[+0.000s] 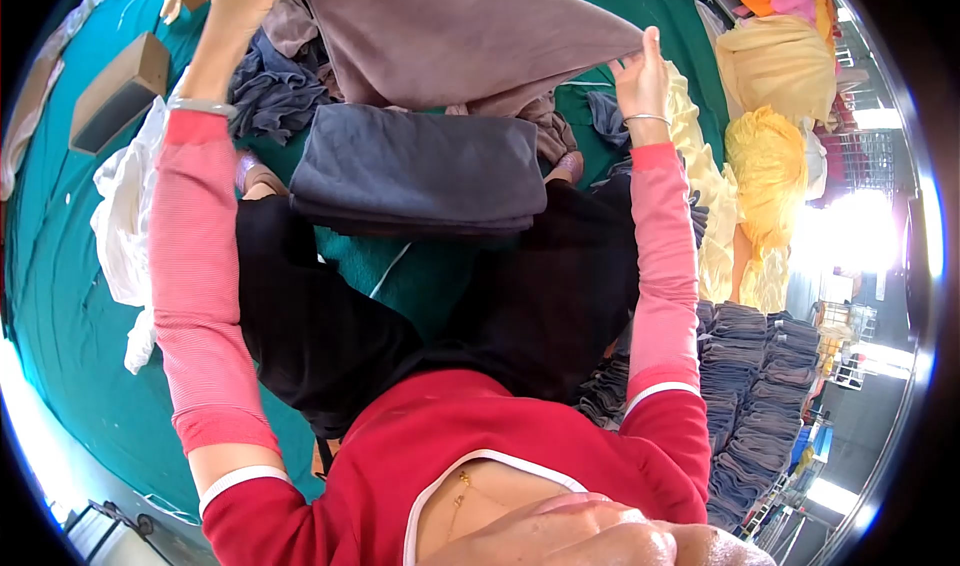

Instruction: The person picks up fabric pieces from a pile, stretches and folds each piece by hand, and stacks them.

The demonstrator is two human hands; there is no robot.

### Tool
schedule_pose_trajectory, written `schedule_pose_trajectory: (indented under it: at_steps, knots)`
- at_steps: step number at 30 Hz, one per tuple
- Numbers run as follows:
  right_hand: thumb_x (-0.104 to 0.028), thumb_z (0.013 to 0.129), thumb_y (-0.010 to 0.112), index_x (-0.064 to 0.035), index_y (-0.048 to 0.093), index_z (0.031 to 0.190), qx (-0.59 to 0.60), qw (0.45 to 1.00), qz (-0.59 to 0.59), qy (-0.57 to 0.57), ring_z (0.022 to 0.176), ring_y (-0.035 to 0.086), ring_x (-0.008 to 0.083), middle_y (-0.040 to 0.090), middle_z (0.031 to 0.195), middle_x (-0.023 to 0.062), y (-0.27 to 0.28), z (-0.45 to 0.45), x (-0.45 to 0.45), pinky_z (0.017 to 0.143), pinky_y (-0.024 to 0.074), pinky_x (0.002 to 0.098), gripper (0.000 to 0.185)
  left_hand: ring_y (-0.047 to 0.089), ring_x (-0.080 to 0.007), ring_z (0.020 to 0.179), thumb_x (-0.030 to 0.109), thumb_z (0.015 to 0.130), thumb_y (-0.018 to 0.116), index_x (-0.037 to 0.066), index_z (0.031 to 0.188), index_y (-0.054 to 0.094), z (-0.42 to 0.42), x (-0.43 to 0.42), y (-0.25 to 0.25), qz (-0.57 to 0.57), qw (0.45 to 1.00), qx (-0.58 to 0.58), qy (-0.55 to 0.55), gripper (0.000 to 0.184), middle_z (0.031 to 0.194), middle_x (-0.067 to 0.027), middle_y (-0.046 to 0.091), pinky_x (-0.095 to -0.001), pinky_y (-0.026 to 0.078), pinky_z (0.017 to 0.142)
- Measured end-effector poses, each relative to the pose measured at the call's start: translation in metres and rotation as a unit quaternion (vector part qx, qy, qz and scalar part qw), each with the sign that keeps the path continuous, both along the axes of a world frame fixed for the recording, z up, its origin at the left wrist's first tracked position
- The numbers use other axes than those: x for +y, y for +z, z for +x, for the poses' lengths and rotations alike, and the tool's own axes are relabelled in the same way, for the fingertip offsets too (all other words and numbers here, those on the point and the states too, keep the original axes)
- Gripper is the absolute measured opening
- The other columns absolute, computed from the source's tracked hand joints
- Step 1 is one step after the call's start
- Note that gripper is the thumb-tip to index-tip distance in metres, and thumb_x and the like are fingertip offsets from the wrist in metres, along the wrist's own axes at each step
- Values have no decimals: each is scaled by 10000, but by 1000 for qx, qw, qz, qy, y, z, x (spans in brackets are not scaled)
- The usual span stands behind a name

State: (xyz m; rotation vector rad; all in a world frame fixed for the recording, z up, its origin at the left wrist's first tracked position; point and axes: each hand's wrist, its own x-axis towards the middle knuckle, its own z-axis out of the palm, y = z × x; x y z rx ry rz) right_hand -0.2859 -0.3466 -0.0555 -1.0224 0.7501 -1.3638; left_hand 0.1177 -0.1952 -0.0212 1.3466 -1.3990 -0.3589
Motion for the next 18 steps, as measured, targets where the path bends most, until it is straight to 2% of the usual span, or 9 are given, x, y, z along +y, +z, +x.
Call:
schedule_pose_trajectory:
  at_steps: [3, 5, 7, 9, 11, 13, 15, 17, 18]
  knots:
    - [-278, 913, 550, -41, 576, 915, -29, 997, -47, 58, 952, 568, 201, 613, 993, 76, 22, -15, 17, 856, 430, 368, 239, 567, -103, 930, 122, 851, 594, 70, 1119, 595, 15, 22, 10, 16, 997, -37, -59, 273, 1015, -17, 610, -244, 423, 849]
    - [-207, 933, 511, -46, 597, 933, -16, 990, -73, 118, 958, 577, 208, 621, 1025, 89, 36, -30, 40, 846, 436, 347, 182, 582, -116, 919, 74, 837, 579, 40, 1053, 602, 6, 60, 21, 45, 995, -20, -87, 219, 974, -22, 618, -255, 436, 848]
    - [-208, 908, 539, -22, 600, 950, 30, 986, -84, 141, 941, 578, 204, 617, 1006, 96, 31, -57, 58, 814, 453, 345, 201, 602, -109, 806, 6, 751, 608, 18, 930, 627, 1, 101, 29, 168, 983, 4, -80, 180, 887, -31, 633, -249, 471, 762]
    - [-256, 839, 616, 12, 616, 915, 102, 960, -84, 248, 883, 587, 202, 624, 949, 106, 25, -77, 82, 782, 459, 337, 279, 610, -123, 800, -69, 660, 639, 15, 845, 654, 5, 135, 15, 177, 964, -36, -195, 203, 858, -51, 649, -263, 478, 744]
    - [-300, 766, 675, 38, 630, 857, 252, 875, -68, 408, 819, 590, 193, 626, 884, 113, 31, -84, 92, 756, 455, 309, 354, 617, -128, 782, -110, 591, 658, 15, 762, 664, -1, 158, 6, 276, 921, 33, -273, 212, 790, -53, 653, -257, 486, 720]
    - [-303, 758, 672, 50, 636, 828, 316, 800, -52, 508, 786, 594, 178, 632, 846, 117, 24, -78, 95, 735, 446, 285, 361, 619, -129, 753, -109, 566, 664, 16, 750, 665, -4, 160, -1, 368, 874, 126, -292, 222, 741, -50, 652, -250, 485, 692]
    - [-281, 815, 641, 30, 636, 905, 336, 812, 31, 477, 820, 599, 124, 645, 887, 63, 2, -76, 95, 734, 454, 253, 324, 609, -109, 777, -64, 626, 661, 20, 793, 658, -1, 147, -9, 417, 866, 100, -257, 187, 808, -48, 658, -235, 474, 690]
    - [-219, 878, 583, 7, 615, 1011, 259, 877, 172, 366, 851, 603, 119, 641, 942, 40, -18, -62, 89, 764, 466, 256, 264, 589, -97, 803, -26, 679, 640, 20, 910, 636, -5, 121, -29, 354, 905, 152, -184, 236, 877, -46, 637, -236, 469, 710]
    - [-193, 896, 556, -2, 595, 1057, 231, 894, 197, 328, 879, 599, 122, 633, 977, 43, -24, -53, 82, 789, 466, 272, 253, 581, -97, 807, 6, 697, 642, 17, 970, 612, -9, 106, -36, 335, 917, 157, -146, 275, 896, -44, 621, -241, 467, 717]
